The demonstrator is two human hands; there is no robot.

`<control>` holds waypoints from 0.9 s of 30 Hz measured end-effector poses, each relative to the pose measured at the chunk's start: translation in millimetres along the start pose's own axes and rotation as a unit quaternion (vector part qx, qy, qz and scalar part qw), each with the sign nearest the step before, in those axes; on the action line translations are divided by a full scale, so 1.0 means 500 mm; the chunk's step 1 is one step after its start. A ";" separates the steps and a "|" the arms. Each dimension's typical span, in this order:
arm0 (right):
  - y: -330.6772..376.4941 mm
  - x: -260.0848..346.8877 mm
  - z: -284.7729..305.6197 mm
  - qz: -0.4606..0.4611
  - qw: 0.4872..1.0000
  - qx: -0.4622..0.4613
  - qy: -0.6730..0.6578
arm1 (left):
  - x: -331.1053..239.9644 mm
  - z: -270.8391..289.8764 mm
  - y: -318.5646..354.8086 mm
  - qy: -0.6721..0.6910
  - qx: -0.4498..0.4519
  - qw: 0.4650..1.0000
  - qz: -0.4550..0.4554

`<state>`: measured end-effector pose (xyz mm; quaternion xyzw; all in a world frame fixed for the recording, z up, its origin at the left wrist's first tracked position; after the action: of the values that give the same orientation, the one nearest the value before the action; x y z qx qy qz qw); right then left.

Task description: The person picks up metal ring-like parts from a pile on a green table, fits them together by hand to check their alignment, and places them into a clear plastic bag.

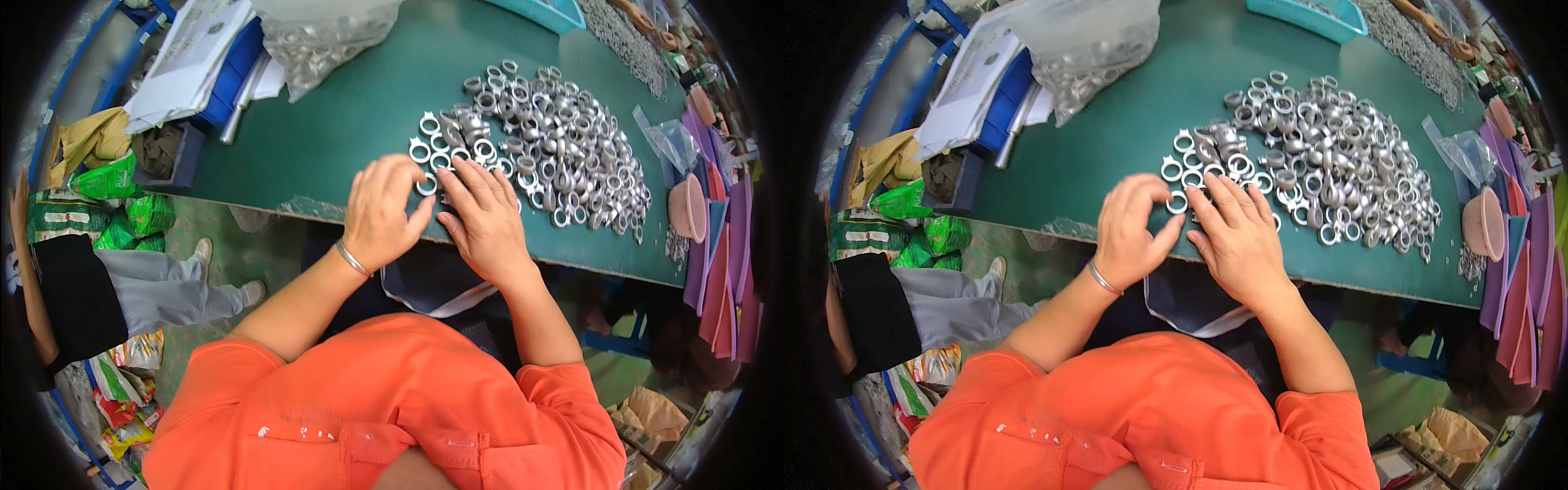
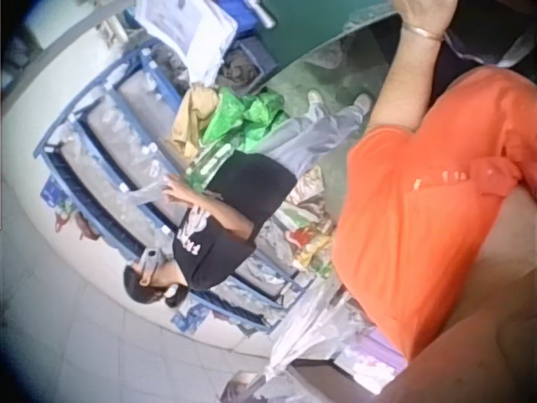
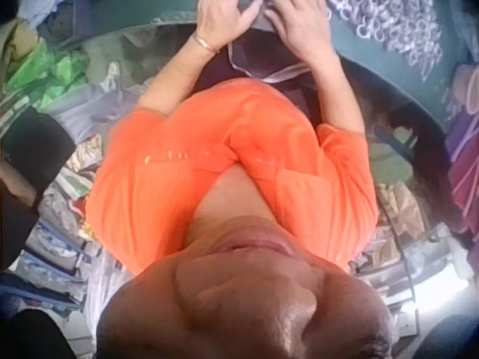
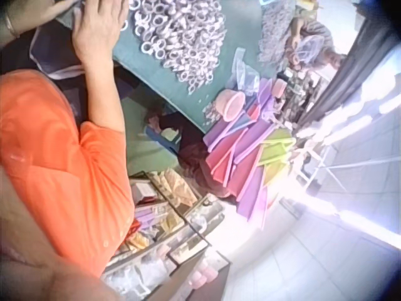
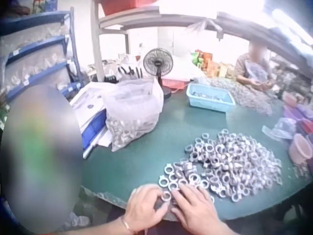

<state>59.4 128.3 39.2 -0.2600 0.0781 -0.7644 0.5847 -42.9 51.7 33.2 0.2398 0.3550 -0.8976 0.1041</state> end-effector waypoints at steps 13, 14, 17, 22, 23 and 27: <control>0.129 -0.100 0.096 -0.119 0.968 -0.210 -0.070 | 0.001 -0.006 0.000 0.094 0.066 0.993 0.003; 0.142 -0.114 0.101 -0.145 0.967 -0.202 -0.064 | 0.003 -0.008 0.001 0.114 0.066 0.991 0.006; 0.156 -0.109 0.088 -0.144 0.977 -0.149 -0.050 | -0.011 -0.005 0.001 0.140 0.065 0.988 -0.027; 0.158 -0.104 0.082 -0.149 0.974 -0.141 -0.093 | -0.015 0.007 0.018 0.154 0.016 0.987 -0.045; 0.153 -0.103 0.087 -0.146 0.976 -0.141 -0.078 | -0.012 0.011 0.024 0.172 0.008 0.985 -0.031; 0.137 -0.110 0.076 -0.156 0.982 -0.097 -0.051 | -0.060 0.016 0.085 0.202 0.002 0.977 -0.062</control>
<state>146.4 165.8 25.8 -0.3631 0.0808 -0.8209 0.4333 -4.7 15.8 28.6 0.3940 0.3809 -0.8361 -0.0256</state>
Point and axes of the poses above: each hand's wrist, its own y-axis away from the middle knuckle, its own z-axis out of the back of the hand, x = y × z, the point moved 9 cm from there along -y, towards the middle knuckle, and after that the axes turned 1 degree about x, right-handed, at the moved point
